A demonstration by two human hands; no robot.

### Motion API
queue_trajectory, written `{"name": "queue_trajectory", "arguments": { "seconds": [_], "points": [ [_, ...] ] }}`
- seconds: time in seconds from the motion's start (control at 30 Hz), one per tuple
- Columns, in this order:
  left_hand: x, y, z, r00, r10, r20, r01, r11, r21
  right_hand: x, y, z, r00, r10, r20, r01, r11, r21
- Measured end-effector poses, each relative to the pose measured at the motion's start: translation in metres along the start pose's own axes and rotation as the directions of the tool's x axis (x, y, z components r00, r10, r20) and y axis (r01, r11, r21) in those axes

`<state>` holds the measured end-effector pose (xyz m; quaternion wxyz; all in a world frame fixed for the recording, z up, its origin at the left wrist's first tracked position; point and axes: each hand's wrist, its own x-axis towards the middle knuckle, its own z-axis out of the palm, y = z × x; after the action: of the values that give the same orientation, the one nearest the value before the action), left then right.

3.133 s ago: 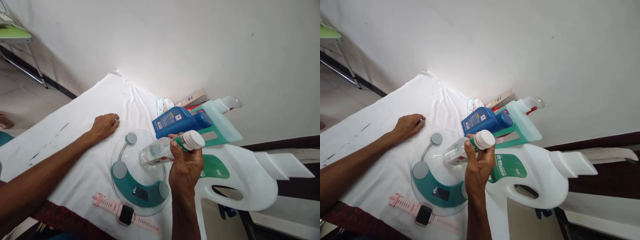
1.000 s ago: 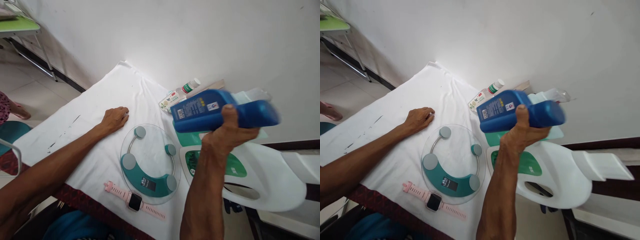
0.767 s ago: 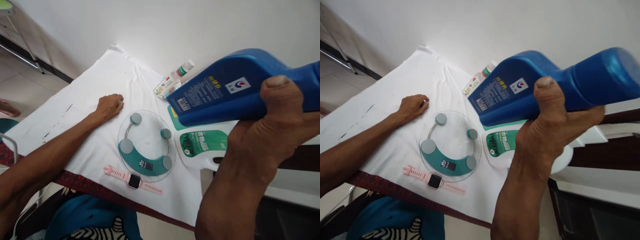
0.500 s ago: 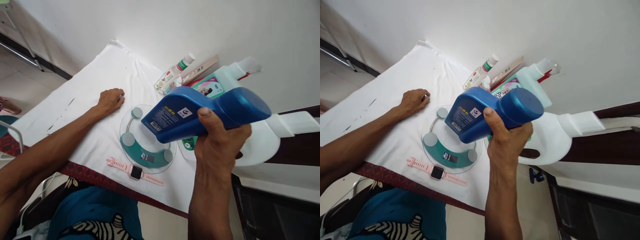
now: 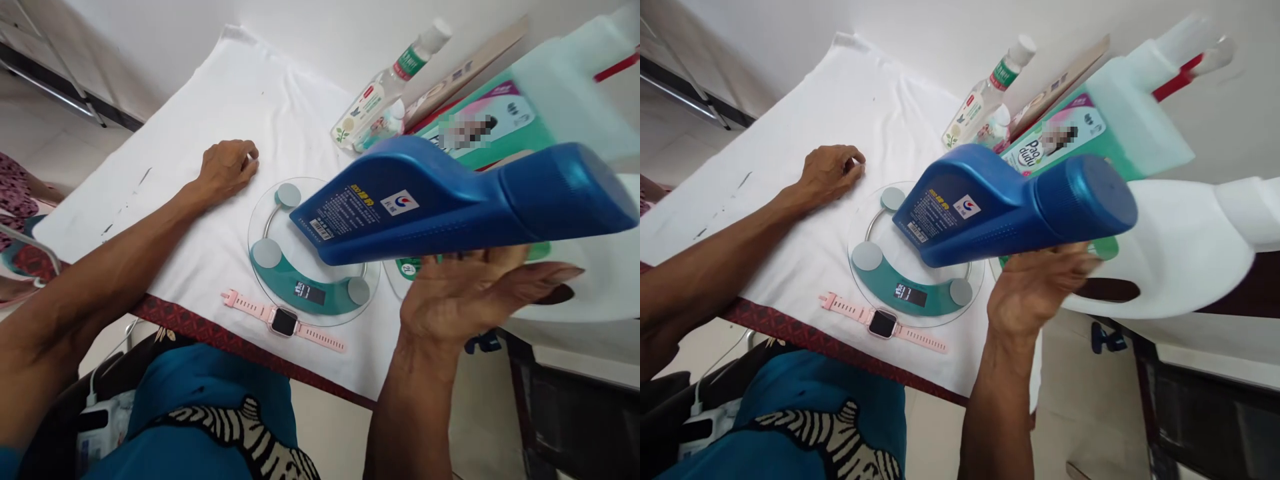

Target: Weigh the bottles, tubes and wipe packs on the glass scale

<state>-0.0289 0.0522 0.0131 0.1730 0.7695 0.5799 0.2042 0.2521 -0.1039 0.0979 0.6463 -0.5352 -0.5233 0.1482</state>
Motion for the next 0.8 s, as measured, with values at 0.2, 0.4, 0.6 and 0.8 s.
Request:
{"name": "queue_trajectory", "arguments": {
  "seconds": [0.2,0.4,0.6,0.8],
  "points": [
    [-0.002,0.006,-0.003,0.999,-0.023,0.023,0.021,0.998,0.058,-0.071,0.031,-0.048,0.929,0.054,-0.365,-0.177,0.934,-0.311],
    [-0.002,0.010,-0.006,1.000,-0.014,-0.008,0.015,0.999,0.050,-0.146,0.019,-0.068,0.971,0.100,-0.218,-0.193,0.863,-0.466],
    [-0.002,0.014,-0.008,0.999,-0.026,-0.032,0.026,1.000,0.016,-0.160,-0.007,-0.043,0.914,-0.154,0.375,0.333,0.812,-0.480],
    [-0.002,0.016,-0.008,0.999,-0.024,-0.036,0.026,0.999,0.040,-0.157,-0.004,-0.038,0.844,-0.266,0.465,0.502,0.695,-0.514]
  ]
}}
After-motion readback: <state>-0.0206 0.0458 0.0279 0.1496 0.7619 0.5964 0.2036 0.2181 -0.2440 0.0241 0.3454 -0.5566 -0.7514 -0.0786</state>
